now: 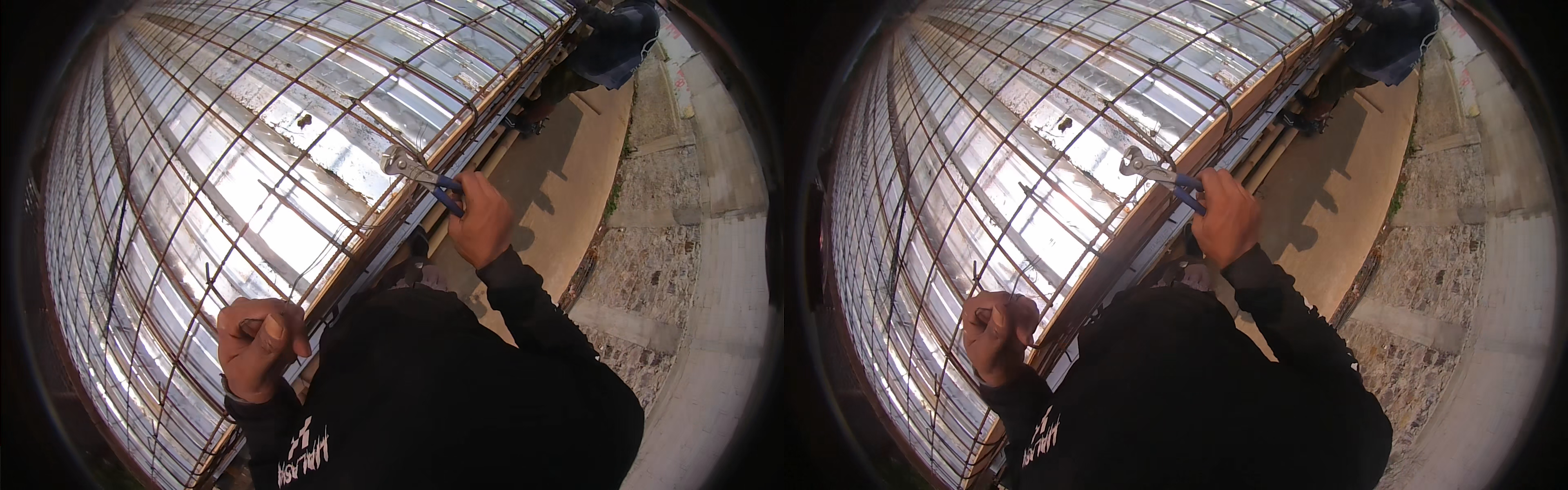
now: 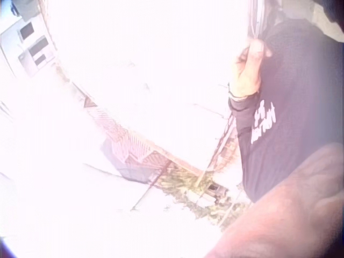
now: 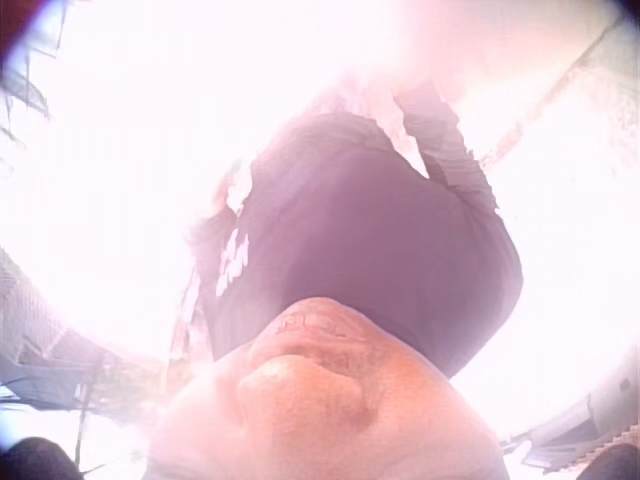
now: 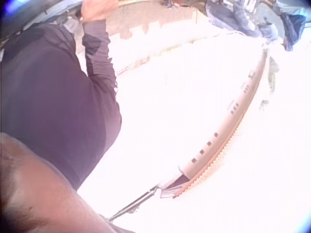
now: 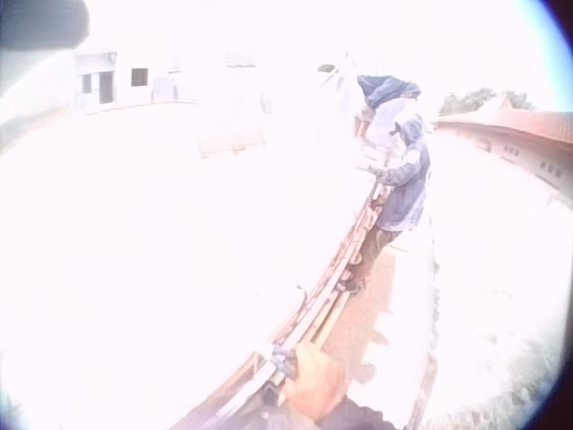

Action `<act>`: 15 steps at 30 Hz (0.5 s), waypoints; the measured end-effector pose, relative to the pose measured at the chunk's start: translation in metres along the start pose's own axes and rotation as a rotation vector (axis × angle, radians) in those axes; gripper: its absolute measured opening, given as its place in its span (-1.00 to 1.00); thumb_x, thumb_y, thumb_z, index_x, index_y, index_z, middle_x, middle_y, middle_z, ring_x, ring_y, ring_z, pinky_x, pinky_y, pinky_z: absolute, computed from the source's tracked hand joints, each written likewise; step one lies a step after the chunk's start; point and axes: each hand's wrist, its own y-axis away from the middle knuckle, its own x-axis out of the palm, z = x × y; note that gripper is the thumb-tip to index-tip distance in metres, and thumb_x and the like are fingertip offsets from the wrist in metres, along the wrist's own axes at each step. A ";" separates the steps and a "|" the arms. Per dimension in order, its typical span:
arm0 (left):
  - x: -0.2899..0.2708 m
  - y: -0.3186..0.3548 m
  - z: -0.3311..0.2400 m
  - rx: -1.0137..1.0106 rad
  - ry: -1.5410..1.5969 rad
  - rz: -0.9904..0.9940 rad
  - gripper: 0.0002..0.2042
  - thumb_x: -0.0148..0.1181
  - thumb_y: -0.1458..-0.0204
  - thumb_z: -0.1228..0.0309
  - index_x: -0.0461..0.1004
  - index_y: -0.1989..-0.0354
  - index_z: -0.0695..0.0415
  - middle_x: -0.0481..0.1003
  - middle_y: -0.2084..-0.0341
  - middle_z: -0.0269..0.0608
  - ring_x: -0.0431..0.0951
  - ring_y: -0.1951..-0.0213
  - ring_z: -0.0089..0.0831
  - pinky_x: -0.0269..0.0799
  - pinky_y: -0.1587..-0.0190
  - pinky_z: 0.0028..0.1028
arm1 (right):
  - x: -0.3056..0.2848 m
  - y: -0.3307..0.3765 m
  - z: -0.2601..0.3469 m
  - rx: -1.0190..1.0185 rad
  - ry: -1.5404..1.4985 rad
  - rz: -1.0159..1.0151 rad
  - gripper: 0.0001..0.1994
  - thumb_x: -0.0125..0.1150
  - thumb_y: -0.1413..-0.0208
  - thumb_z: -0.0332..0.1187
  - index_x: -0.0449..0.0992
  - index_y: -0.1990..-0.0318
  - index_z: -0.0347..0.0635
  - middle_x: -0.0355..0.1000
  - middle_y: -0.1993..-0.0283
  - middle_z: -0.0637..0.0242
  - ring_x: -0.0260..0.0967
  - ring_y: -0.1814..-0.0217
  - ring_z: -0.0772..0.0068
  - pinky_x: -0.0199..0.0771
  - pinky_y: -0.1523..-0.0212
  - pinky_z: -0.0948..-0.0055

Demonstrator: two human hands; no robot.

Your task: The person secures a metal mesh to a curved roof frame using wire ties and pliers. They repeatedly wrap wire around the mesh and frame, then twist and tighten the wire with pliers to fasten the mesh in place.

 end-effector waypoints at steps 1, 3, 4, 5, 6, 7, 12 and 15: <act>-0.015 -0.003 -0.011 0.084 0.201 -0.054 -0.70 -0.03 -0.32 0.25 0.41 0.41 0.16 0.25 0.74 -0.35 0.20 0.67 -0.55 0.15 0.55 -0.50 | -0.005 -0.006 -0.002 -0.048 -0.005 0.056 -0.72 0.20 0.15 -0.59 0.46 0.21 -0.15 0.39 0.35 0.15 0.38 0.32 -0.08 0.37 0.34 0.10; -0.045 -0.014 -0.029 0.367 0.586 0.006 -0.68 -0.21 -0.41 0.22 0.26 0.42 0.06 0.08 0.73 -0.44 0.11 0.64 -0.57 0.18 0.52 -0.57 | -0.017 -0.018 -0.006 -0.286 -0.009 0.188 -0.69 0.21 0.22 -0.59 0.49 0.22 -0.12 0.40 0.34 0.20 0.40 0.29 -0.04 0.36 0.31 0.07; -0.058 -0.018 -0.038 0.482 0.639 -0.039 -0.66 -0.30 -0.45 0.20 0.18 0.43 0.01 -0.01 0.73 -0.48 0.07 0.63 -0.58 0.20 0.50 -0.60 | -0.024 -0.026 -0.010 -0.410 0.011 0.304 -0.68 0.22 0.25 -0.59 0.51 0.23 -0.10 0.40 0.33 0.22 0.41 0.26 -0.02 0.36 0.29 0.06; -0.063 -0.023 -0.036 0.550 0.475 -0.422 -0.71 -0.22 -0.42 0.22 0.24 0.38 0.05 -0.01 0.70 -0.48 0.06 0.61 -0.61 0.14 0.51 -0.61 | -0.027 -0.030 -0.011 -0.500 -0.019 0.418 -0.68 0.24 0.25 -0.56 0.51 0.23 -0.09 0.41 0.32 0.25 0.42 0.22 0.01 0.36 0.26 0.06; -0.069 -0.025 -0.037 0.516 0.251 -0.759 -0.75 -0.13 -0.39 0.25 0.30 0.33 0.09 -0.01 0.66 -0.49 0.05 0.60 -0.64 0.08 0.51 -0.61 | -0.030 -0.038 -0.013 -0.508 0.006 0.592 -0.69 0.27 0.25 -0.53 0.51 0.23 -0.07 0.42 0.30 0.28 0.42 0.18 0.04 0.37 0.24 0.07; -0.069 -0.029 -0.032 0.420 0.132 -1.010 -0.78 -0.05 -0.37 0.27 0.36 0.28 0.13 -0.01 0.62 -0.49 0.04 0.59 -0.67 0.02 0.52 -0.61 | -0.025 -0.045 -0.012 -0.504 -0.080 0.528 -0.68 0.29 0.23 -0.51 0.52 0.20 -0.07 0.43 0.28 0.28 0.43 0.14 0.04 0.38 0.21 0.08; -0.060 -0.026 0.002 -0.031 -0.379 -0.234 -0.67 0.05 -0.32 0.26 0.47 0.43 0.25 0.47 0.59 -0.27 0.34 0.58 -0.63 0.22 0.48 -0.57 | 0.054 -0.126 0.004 -0.242 -0.116 0.213 -0.68 0.30 0.07 -0.39 0.46 0.11 -0.19 0.47 0.18 0.09 0.47 0.10 -0.09 0.45 0.12 0.05; -0.069 -0.023 0.010 -0.019 -0.529 -0.302 -0.69 0.01 -0.33 0.26 0.49 0.38 0.23 0.40 0.66 -0.35 0.24 0.70 -0.68 0.10 0.64 -0.58 | 0.094 -0.183 0.022 -0.095 0.064 0.288 -0.64 0.31 0.00 -0.27 0.47 0.09 -0.26 0.46 0.14 -0.01 0.45 0.06 -0.12 0.44 0.03 0.02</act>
